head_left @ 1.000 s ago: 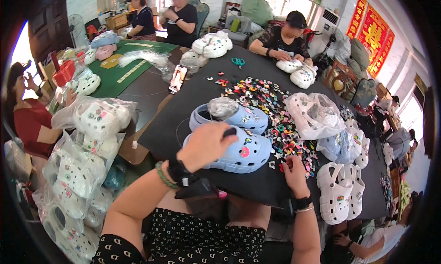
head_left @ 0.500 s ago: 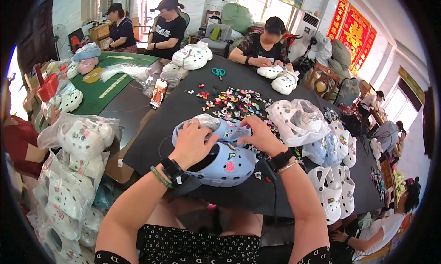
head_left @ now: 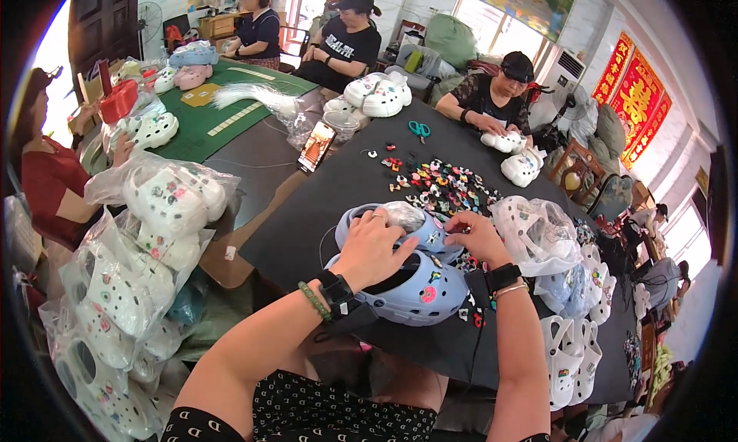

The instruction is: Decorating rubber clogs with plastic charms and packaging them in bags.

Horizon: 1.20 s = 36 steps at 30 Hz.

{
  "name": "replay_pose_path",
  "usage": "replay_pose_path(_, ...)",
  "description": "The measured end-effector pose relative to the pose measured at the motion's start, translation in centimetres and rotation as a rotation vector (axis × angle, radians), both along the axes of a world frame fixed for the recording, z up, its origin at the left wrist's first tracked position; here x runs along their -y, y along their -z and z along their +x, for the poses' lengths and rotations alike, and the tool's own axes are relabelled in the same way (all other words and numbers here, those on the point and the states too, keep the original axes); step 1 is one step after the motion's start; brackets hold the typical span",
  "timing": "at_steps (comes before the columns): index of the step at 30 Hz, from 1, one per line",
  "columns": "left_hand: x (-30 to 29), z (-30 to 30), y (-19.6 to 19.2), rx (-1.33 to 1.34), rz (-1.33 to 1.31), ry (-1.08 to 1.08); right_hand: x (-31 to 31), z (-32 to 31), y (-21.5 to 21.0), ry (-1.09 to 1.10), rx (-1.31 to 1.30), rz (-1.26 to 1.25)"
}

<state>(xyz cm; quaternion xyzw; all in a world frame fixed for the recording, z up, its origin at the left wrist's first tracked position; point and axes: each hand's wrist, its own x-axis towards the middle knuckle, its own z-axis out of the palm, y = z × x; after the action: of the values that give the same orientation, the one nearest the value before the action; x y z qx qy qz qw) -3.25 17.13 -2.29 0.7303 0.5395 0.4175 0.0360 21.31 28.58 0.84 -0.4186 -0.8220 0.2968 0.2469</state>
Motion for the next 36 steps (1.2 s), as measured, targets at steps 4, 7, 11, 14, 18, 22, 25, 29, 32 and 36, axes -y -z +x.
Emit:
replay_pose_path(4,0.1,0.1,0.2,-0.004,0.021,-0.007,-0.8,0.2,0.9,0.081,0.018,0.045)
replay_pose_path(7,0.1,0.3,0.0,-0.006,0.034,-0.003,-2.1,1.5,2.3,0.168,-0.047,0.020)
replay_pose_path(11,0.1,0.2,0.1,-0.007,0.027,-0.008,-1.0,1.6,1.6,0.166,-0.169,-0.087)
replay_pose_path(14,0.0,0.3,0.2,-0.007,0.031,-0.009,0.3,2.4,-0.2,0.186,-0.034,-0.014)
replay_pose_path(18,0.1,0.1,0.2,-0.013,0.029,-0.014,1.9,3.5,-2.4,0.203,0.320,0.076)
replay_pose_path(22,-0.1,0.6,0.0,-0.002,0.055,-0.027,0.2,5.5,-2.3,0.093,0.269,0.140)
replay_pose_path(25,-0.1,0.0,-0.1,-0.011,0.029,-0.028,0.6,2.3,-3.5,0.058,0.130,0.046)
replay_pose_path(29,0.0,0.2,-0.3,-0.017,-0.010,-0.016,-1.6,1.0,-1.9,-0.037,0.035,-0.043)
replay_pose_path(32,0.1,0.1,-0.4,-0.029,-0.029,-0.020,-3.1,-0.2,-1.1,-0.102,0.058,-0.083)
replay_pose_path(36,0.1,0.2,-0.1,-0.008,0.021,-0.023,-5.1,-0.4,0.3,-0.179,-0.065,-0.301)
